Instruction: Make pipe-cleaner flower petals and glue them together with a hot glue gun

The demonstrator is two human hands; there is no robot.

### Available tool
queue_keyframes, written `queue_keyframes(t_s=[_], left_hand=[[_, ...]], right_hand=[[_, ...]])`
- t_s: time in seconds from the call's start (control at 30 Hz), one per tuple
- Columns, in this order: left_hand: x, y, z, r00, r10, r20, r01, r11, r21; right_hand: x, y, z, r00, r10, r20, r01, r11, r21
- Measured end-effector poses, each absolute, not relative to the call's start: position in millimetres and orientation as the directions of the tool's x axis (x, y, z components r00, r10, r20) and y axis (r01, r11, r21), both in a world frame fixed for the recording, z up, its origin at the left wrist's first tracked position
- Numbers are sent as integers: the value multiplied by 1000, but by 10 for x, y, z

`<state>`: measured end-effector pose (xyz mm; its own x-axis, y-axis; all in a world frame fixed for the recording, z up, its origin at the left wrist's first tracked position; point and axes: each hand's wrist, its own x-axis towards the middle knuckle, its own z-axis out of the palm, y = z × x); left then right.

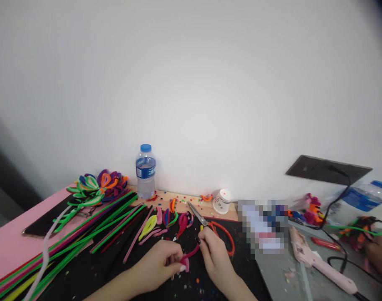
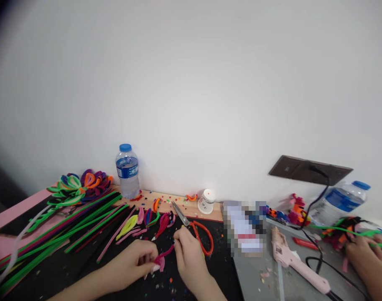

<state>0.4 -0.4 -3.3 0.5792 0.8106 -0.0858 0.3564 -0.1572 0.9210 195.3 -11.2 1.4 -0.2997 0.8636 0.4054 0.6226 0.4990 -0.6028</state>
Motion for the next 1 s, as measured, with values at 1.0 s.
queue_keyframes(t_s=[1.0], left_hand=[[35, 110, -132, 372, 924, -91, -149, 156, 977]], right_hand=[[1926, -73, 40, -77, 936, 343, 564, 324, -759]])
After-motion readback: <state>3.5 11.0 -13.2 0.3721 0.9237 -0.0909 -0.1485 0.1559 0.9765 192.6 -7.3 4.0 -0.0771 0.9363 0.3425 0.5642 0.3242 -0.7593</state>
